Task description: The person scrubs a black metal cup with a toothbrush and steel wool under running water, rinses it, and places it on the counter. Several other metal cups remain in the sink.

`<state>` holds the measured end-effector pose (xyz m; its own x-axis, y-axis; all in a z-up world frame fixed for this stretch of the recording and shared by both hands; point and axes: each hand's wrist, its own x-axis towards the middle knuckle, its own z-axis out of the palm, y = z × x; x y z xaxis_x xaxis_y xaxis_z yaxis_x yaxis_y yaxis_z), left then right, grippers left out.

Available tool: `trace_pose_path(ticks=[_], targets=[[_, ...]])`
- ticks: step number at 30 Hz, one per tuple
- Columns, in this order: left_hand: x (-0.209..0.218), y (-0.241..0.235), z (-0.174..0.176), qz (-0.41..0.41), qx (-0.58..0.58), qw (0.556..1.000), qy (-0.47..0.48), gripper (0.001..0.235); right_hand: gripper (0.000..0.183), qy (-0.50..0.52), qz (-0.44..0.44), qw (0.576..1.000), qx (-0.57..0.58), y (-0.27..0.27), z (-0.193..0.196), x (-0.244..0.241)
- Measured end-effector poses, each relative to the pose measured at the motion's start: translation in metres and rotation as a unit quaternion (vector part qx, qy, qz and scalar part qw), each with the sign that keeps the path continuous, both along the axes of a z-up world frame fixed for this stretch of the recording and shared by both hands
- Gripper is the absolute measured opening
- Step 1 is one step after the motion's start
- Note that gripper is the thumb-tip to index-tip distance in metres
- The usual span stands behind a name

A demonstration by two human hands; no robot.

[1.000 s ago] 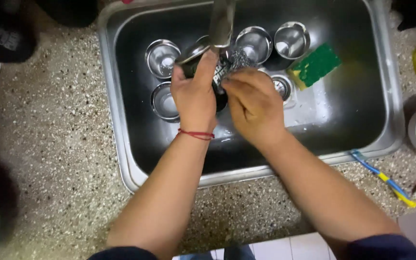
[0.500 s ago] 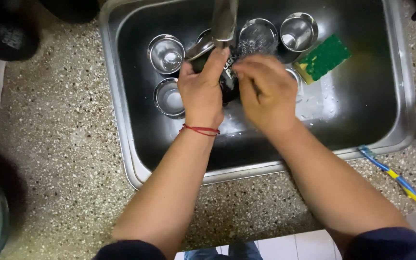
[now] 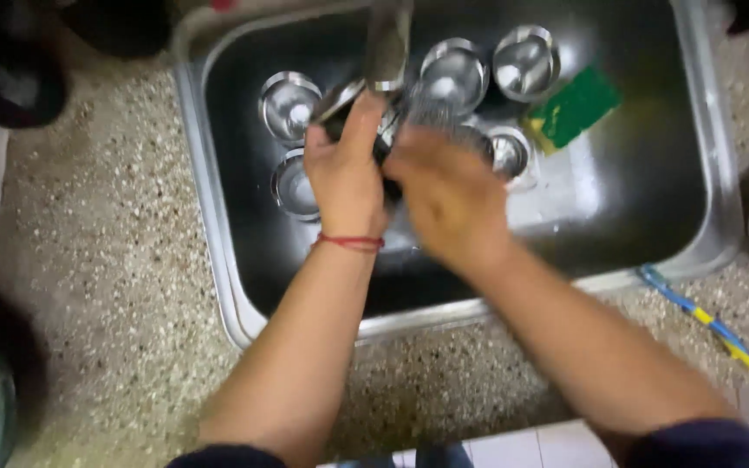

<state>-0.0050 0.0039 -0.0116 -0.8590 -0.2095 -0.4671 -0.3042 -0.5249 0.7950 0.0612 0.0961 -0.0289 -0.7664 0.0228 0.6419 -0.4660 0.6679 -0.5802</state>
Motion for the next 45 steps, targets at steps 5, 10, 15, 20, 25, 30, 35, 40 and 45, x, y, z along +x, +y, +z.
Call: trace_pose_path(ticks=[5, 10, 15, 20, 25, 30, 35, 40, 45], targets=[[0.005, -0.001, 0.0, -0.008, -0.078, 0.997, -0.006, 0.045, 0.015, -0.073, -0.085, 0.993, -0.029, 0.002, 0.001, 0.001], [-0.002, 0.004, -0.011, -0.011, -0.024, 0.997, 0.068, 0.04, 0.015, -0.086, -0.111, 0.989, 0.045, 0.002, -0.013, -0.007], [-0.002, 0.002, 0.009, -0.043, 0.111, 0.992, -0.036, 0.038, 0.019, -0.094, -0.059, 0.981, -0.16, 0.004, 0.012, -0.011], [-0.014, -0.008, -0.028, -0.108, 0.244, 0.96, 0.082, 0.039, 0.018, -0.085, -0.045, 0.958, -0.27, -0.005, 0.014, -0.013], [-0.021, -0.015, -0.044, -0.175, 0.291, 0.928, 0.153, 0.039, 0.01, -0.025, -0.06, 0.938, -0.341, -0.002, 0.003, -0.015], [-0.029, -0.023, -0.052, -0.173, 0.28, 0.927, 0.177, 0.044, 0.013, 0.039, -0.094, 0.926, -0.364, 0.02, 0.001, -0.021], [-0.033, -0.032, -0.046, -0.165, 0.259, 0.936, 0.174, 0.044, 0.021, 0.117, -0.078, 0.905, -0.401, 0.064, -0.005, -0.024], [-0.031, -0.026, -0.018, -0.175, 0.176, 0.969, -0.001, 0.034, 0.023, 0.206, -0.115, 0.915, -0.326, 0.107, 0.003, -0.023], [-0.025, -0.021, 0.016, -0.321, 0.046, 0.94, -0.106, 0.043, 0.02, 0.269, -0.106, 0.904, -0.315, 0.141, 0.007, -0.023]])
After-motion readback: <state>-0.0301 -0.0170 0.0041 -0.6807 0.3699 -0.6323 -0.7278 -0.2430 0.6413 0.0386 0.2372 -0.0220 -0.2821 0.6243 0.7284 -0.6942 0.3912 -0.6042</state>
